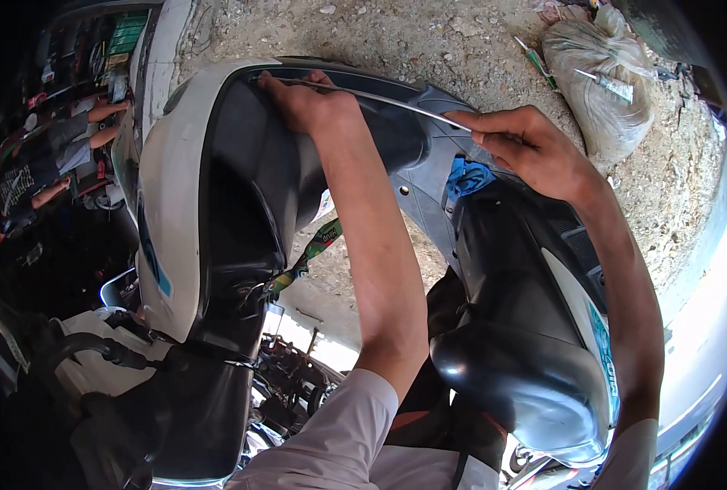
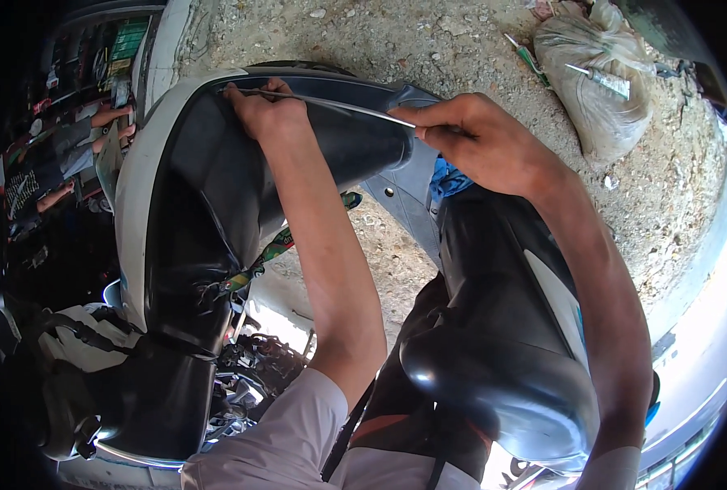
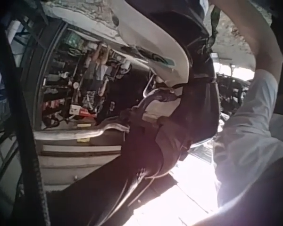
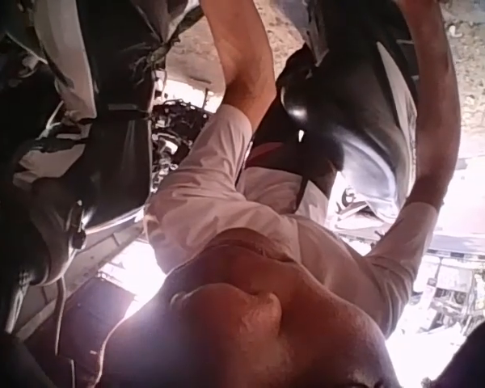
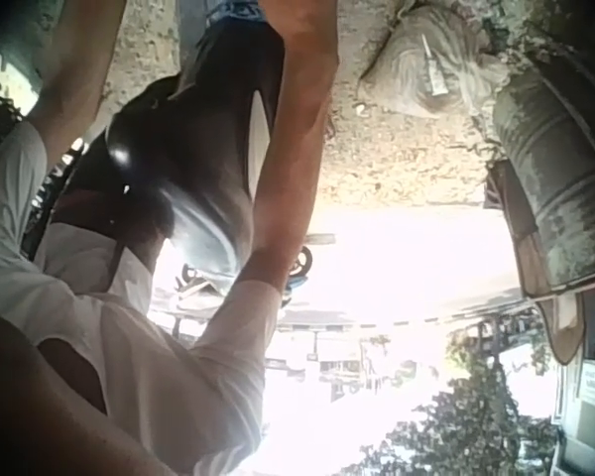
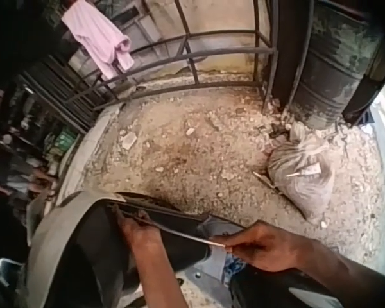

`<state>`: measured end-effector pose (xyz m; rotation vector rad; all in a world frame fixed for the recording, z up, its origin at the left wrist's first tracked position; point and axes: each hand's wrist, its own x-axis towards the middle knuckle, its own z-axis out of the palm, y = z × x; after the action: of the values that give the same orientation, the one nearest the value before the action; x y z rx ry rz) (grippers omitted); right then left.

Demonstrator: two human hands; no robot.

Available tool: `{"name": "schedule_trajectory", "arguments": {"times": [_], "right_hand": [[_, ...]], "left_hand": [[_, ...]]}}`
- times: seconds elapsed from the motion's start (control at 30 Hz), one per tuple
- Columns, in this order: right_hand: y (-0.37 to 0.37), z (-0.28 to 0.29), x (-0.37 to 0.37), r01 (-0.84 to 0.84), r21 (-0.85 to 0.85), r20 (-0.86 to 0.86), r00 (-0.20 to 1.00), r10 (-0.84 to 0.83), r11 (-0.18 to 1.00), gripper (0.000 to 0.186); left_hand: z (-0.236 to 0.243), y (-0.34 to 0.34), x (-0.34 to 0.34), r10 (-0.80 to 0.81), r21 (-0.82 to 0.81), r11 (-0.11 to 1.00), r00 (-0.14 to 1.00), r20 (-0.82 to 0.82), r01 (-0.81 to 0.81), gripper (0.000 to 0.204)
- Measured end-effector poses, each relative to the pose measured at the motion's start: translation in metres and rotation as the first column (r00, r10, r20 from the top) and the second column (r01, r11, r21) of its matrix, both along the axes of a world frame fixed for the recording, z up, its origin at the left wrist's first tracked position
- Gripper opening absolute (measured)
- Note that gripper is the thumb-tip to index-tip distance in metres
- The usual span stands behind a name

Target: The person adjusts internal parts of a scooter using a long metal rod, fits the front inner cover onto the frame by hand, and fastens screws on the cover using a screwdriver.

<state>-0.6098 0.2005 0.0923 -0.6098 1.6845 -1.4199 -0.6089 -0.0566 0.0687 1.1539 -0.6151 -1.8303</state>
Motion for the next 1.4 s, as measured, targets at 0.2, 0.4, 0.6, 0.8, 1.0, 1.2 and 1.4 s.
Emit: {"name": "schedule_trajectory", "arguments": {"times": [0.2, 0.4, 0.6, 0.8, 1.0, 1.2, 1.4], "right_hand": [[0.001, -0.001, -0.001, 0.013, -0.036, -0.001, 1.000, -0.013, 0.999, 0.031], [-0.008, -0.002, 0.006, 0.010, -0.095, 0.073, 0.997, -0.003, 0.995, 0.031], [-0.014, 0.038, 0.022, 0.103, -0.214, 0.974, 0.103, 0.204, 0.971, 0.033], [-0.009, 0.042, 0.072, 0.234, 0.008, -0.301, 0.928, -0.220, 0.972, 0.028], [0.005, 0.055, 0.104, 0.361, -0.030, -0.796, 0.555, -0.240, 0.932, 0.019], [-0.007, 0.060, 0.103, 0.413, 0.041, -0.112, 0.907, -0.406, 0.910, 0.022], [-0.002, 0.045, 0.104, 0.357, 0.008, -0.654, 0.709, -0.265, 0.934, 0.025]], "left_hand": [[0.003, 0.007, 0.001, -0.006, 0.013, 1.000, 0.999, -0.033, 0.006, 0.028], [0.012, 0.008, 0.008, -0.060, -0.013, 0.998, 0.993, -0.104, 0.059, 0.028], [0.023, 0.056, 0.071, -0.486, -0.116, 0.869, 0.783, -0.387, 0.482, 0.028], [0.020, 0.054, 0.088, -0.537, -0.061, 0.813, 0.704, -0.464, 0.580, 0.016], [0.042, 0.058, 0.082, -0.512, -0.051, 0.852, 0.812, -0.281, 0.521, 0.013], [0.053, 0.064, 0.093, -0.637, 0.013, 0.711, 0.653, -0.409, 0.703, 0.020], [0.048, 0.059, 0.092, -0.646, 0.050, 0.712, 0.682, -0.344, 0.700, 0.021]]}}
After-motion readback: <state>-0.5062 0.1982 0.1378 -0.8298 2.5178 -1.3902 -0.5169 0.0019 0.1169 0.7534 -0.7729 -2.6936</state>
